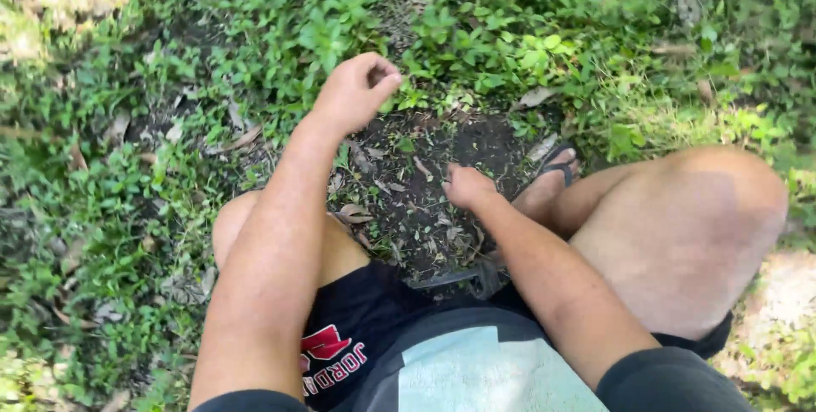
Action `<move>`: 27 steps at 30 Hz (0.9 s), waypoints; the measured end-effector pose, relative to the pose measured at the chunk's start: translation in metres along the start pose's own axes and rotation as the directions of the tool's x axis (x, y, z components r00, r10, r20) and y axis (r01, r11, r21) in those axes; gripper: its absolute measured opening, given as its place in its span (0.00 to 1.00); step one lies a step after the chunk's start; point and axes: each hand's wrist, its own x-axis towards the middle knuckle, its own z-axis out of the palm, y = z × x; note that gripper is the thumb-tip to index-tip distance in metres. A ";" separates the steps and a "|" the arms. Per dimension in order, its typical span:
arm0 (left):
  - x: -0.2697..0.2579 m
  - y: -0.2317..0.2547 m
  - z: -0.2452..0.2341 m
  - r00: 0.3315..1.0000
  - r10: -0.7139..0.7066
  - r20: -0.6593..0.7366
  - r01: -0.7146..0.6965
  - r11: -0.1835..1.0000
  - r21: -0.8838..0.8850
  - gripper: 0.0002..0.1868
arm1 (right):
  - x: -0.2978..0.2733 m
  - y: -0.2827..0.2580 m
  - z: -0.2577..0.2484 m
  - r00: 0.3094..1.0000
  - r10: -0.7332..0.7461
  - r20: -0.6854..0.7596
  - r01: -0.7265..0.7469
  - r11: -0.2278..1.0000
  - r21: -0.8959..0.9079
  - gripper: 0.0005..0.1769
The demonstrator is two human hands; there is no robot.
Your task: Pulling weeds from the ground by hand while sitting on a small stool.
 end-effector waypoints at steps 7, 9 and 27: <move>0.020 -0.066 0.008 0.971 -0.237 0.000 0.233 0.955 0.185 0.15 | 0.012 0.004 0.002 0.993 -0.112 -0.028 0.115 0.974 0.195 0.22; 0.026 -0.062 0.007 0.967 -0.254 0.006 0.243 0.930 0.275 0.17 | 0.015 0.006 -0.014 0.993 -0.112 -0.046 0.119 0.974 0.193 0.22; 0.093 -0.067 0.160 0.881 -0.393 0.264 0.347 0.915 0.204 0.15 | 0.098 0.087 -0.019 0.994 0.011 -0.110 -0.012 1.000 -0.002 0.21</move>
